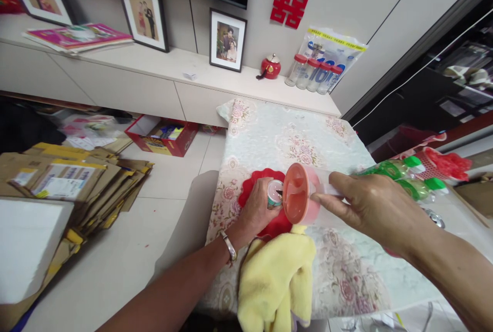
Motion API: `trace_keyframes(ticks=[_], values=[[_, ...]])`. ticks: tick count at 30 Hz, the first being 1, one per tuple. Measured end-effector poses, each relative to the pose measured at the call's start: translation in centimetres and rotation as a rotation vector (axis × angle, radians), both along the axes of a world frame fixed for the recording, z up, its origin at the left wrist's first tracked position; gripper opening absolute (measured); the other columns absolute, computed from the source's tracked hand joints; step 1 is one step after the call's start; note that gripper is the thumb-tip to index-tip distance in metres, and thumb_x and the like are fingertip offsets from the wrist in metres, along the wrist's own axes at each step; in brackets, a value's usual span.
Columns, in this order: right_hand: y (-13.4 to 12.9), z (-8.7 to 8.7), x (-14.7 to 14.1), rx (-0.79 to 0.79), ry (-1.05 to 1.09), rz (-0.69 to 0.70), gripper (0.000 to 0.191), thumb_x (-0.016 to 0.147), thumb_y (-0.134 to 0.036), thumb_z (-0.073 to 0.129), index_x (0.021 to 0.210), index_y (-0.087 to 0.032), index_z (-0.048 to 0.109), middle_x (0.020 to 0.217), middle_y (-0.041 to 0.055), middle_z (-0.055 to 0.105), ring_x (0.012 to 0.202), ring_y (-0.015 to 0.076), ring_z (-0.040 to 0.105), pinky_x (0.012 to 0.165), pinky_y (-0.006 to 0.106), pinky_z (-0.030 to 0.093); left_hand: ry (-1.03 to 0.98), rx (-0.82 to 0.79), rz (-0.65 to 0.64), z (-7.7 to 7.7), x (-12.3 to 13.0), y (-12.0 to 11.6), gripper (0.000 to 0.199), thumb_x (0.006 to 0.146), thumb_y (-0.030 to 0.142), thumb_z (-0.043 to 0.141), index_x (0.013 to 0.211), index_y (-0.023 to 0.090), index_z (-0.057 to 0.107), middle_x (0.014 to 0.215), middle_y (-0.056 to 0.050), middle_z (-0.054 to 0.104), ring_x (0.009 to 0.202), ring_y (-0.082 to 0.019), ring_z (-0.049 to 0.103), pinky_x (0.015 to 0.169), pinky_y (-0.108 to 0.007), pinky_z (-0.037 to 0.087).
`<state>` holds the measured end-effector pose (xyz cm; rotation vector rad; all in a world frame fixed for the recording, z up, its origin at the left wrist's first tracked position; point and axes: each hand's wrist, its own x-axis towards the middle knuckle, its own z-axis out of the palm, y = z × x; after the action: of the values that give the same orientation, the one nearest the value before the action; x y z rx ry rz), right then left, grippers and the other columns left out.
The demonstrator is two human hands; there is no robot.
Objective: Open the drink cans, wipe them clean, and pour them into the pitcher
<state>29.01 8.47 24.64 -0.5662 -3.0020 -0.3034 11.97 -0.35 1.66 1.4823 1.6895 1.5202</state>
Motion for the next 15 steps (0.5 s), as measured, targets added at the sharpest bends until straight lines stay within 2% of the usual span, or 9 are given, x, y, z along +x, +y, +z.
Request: trace_keyframes(ticks=[6,15], values=[[-0.02,-0.15,0.1,0.017,-0.001,0.013,0.049,0.105,-0.061,0.043,0.071,-0.026,0.048,0.051,-0.0086,0.037,0.039,0.0109,0.038,0.045,0.028,0.026,-0.028,-0.025,-0.011,0.24,-0.02,-0.03,0.052,0.081,0.014,0.079,0.122,0.026,0.049,0.119,-0.009,0.064,0.12,-0.032,0.064,0.105,-0.053,0.057],[0.0,-0.04,-0.03,0.03,0.0,0.033,0.049,0.105,-0.061,0.042,0.071,-0.026,0.046,0.051,-0.0088,0.036,0.038,0.011,0.037,0.044,0.028,0.026,-0.036,-0.01,-0.009,0.11,-0.06,-0.07,0.053,0.08,0.013,0.079,0.122,0.026,0.049,0.119,-0.009,0.063,0.119,-0.032,0.064,0.103,-0.053,0.057]])
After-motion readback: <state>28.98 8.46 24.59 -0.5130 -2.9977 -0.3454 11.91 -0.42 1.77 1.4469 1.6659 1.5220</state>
